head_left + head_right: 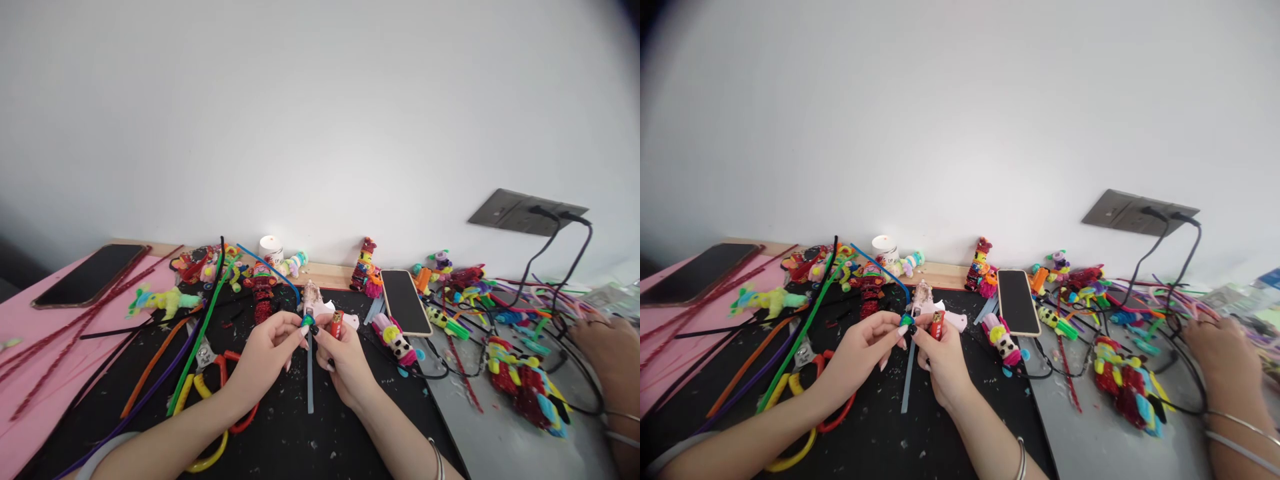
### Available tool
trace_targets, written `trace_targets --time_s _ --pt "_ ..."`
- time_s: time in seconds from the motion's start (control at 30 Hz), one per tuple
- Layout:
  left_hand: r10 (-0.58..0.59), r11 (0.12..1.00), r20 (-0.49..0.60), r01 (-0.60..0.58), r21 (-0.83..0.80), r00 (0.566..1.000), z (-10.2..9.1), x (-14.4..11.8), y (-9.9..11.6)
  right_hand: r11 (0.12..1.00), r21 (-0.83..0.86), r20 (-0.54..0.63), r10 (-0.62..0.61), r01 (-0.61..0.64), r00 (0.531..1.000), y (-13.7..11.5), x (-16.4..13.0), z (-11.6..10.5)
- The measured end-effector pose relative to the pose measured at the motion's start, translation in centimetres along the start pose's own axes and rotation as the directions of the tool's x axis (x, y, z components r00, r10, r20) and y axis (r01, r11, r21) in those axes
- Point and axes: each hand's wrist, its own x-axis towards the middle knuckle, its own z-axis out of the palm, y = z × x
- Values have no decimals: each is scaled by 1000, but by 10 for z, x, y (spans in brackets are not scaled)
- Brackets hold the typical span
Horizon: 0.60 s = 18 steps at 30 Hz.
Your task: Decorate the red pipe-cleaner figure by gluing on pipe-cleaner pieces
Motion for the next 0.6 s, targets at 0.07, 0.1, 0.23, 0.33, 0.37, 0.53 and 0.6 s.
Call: trace_targets --time_s 0.07,0.1,0.23,0.33,0.37,0.53,0.6 --pt "-2 1000 8 2 1 1000 0 1 -1 1000 -5 -3 2 -2 1000 0 0 -1" --pt "-1 1000 11 1 2 1000 0 1 -1 1000 -7 -5 3 -3 1000 0 0 -1" --pt "8 1000 29 -9 3 1000 -1 1 -3 1000 -19 -25 -6 5 1000 -2 0 -1" --pt "18 1000 37 -18 0 999 -2 3 -3 999 -30 -47 -20 18 999 -4 1 0" --pt "20 1000 39 -20 0 999 -3 4 -3 999 -34 -48 -18 16 999 -5 1 0" --pt "29 999 56 -31 20 998 -10 8 1 998 -59 -38 -10 8 999 -6 2 0" --pt "23 999 85 -26 33 996 -13 10 4 998 -63 -38 -10 8 999 -6 2 0"
